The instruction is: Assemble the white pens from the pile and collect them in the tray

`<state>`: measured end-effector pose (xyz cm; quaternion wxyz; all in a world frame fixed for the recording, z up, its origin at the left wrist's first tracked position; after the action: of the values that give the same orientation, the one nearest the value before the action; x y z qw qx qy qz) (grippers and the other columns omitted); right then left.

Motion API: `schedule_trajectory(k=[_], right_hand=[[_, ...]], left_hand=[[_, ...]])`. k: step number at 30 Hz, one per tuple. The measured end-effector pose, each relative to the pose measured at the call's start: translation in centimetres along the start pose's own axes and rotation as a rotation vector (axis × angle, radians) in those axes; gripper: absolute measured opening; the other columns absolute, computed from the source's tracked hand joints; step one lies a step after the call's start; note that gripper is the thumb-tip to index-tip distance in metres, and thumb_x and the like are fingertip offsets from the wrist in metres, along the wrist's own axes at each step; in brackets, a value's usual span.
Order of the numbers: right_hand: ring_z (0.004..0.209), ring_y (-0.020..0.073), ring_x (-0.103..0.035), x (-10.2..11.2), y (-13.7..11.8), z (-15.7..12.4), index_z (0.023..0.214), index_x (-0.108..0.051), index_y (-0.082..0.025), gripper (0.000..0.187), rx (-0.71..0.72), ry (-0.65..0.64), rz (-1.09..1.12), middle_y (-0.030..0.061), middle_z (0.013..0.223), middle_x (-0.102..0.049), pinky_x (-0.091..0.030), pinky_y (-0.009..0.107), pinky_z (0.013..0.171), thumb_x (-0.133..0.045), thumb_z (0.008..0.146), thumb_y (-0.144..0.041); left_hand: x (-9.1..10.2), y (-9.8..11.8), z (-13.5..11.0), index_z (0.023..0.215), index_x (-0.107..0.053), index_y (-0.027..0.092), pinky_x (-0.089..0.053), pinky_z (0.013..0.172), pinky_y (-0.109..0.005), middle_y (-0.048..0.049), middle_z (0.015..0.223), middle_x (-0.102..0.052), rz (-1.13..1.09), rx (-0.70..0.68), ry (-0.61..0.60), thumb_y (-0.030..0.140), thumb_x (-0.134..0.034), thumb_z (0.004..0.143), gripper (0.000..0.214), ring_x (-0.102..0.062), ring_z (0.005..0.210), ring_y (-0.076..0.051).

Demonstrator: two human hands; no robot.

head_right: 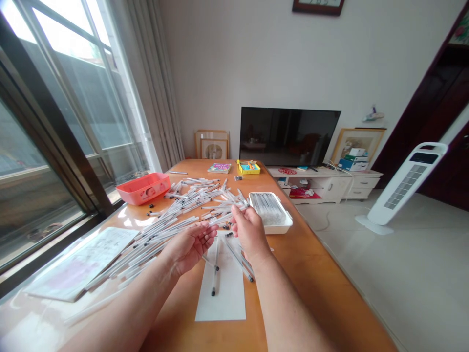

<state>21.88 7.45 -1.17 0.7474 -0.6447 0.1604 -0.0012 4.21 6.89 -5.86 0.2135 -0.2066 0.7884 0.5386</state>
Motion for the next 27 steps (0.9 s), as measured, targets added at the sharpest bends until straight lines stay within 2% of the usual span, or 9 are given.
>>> schedule_trajectory(k=[4, 10, 14, 18, 20, 23, 27], right_hand=[[0.043, 0.0082, -0.045, 0.4, 0.0, 0.2, 0.088, -0.067, -0.019, 0.039, -0.033, 0.019, 0.088, -0.0024, 0.058, -0.06, -0.03, 0.018, 0.038, -0.069, 0.079, -0.056], [0.044, 0.0086, -0.047, 0.4, 0.0, 0.0, 0.079, -0.065, -0.017, 0.022, -0.085, 0.007, 0.086, 0.0021, 0.06, -0.066, -0.028, 0.018, 0.04, -0.071, 0.074, -0.038], [0.048, 0.0095, -0.051, -0.5, 0.1, -0.6, 0.073, -0.061, -0.016, 0.018, -0.134, -0.131, -0.008, 0.005, 0.065, -0.07, -0.032, 0.018, 0.043, -0.07, 0.072, -0.032], [0.045, 0.0084, -0.045, -2.0, 0.9, -1.4, 0.077, -0.062, -0.018, 0.018, -0.156, -0.284, -0.126, 0.0017, 0.062, -0.068, -0.028, 0.018, 0.042, -0.07, 0.073, -0.033], [0.045, 0.0079, -0.042, -2.8, 1.2, -1.9, 0.082, -0.064, -0.018, 0.02, -0.154, -0.348, -0.163, -0.002, 0.058, -0.063, -0.027, 0.018, 0.042, -0.071, 0.075, -0.036], [0.049, 0.0085, -0.043, -4.1, 1.3, -2.6, 0.092, -0.07, -0.019, 0.023, -0.115, -0.433, -0.218, -0.0057, 0.055, -0.055, -0.031, 0.019, 0.047, -0.069, 0.078, -0.037], [0.049, 0.0094, -0.04, -4.9, 1.0, -3.1, 0.094, -0.073, -0.019, 0.024, -0.054, -0.454, -0.28, -0.0063, 0.054, -0.051, -0.032, 0.021, 0.049, -0.065, 0.082, -0.038]], left_hand=[[-0.1, 0.1, -0.1, 0.09, -0.061, 0.015, -0.057, 0.065, -0.022, -0.013, 0.094, -0.075, 0.016, -0.007, -0.013, 0.012, -0.067, 0.084, 0.009, -0.071, 0.071, -0.014], [0.2, 0.8, 0.2, 0.101, -0.066, 0.013, -0.054, 0.064, -0.02, -0.0119, 0.091, -0.074, 0.061, -0.079, -0.02, 0.01, -0.066, 0.084, 0.017, -0.069, 0.071, -0.012], [1.1, 2.3, 0.3, 0.103, -0.07, 0.012, -0.053, 0.069, -0.021, -0.0102, 0.085, -0.072, 0.097, -0.199, 0.034, 0.016, -0.07, 0.083, 0.021, -0.067, 0.072, -0.012], [1.8, 3.8, 0.3, 0.098, -0.073, 0.012, -0.051, 0.071, -0.021, -0.0066, 0.08, -0.07, 0.162, -0.309, 0.074, 0.024, -0.076, 0.079, 0.023, -0.065, 0.069, -0.011], [1.9, 4.3, 0.3, 0.098, -0.074, 0.012, -0.051, 0.072, -0.023, -0.0067, 0.082, -0.07, 0.177, -0.331, 0.074, 0.027, -0.077, 0.077, 0.026, -0.065, 0.071, -0.011], [2.0, 4.6, 0.3, 0.102, -0.073, 0.012, -0.051, 0.074, -0.025, -0.0078, 0.084, -0.071, 0.183, -0.329, 0.067, 0.029, -0.076, 0.078, 0.03, -0.066, 0.073, -0.013], [2.0, 4.8, 0.1, 0.105, -0.073, 0.012, -0.053, 0.074, -0.027, -0.0085, 0.082, -0.071, 0.162, -0.329, 0.063, 0.03, -0.077, 0.077, 0.033, -0.066, 0.073, -0.014]])
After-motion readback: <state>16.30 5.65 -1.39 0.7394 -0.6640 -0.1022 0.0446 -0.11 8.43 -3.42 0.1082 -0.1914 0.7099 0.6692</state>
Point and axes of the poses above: each hand's wrist, its own z-axis towards the middle knuckle, its own x-axis out of the back of the hand, y = z × x, the point moved 8 cm from there along z, towards the middle knuckle
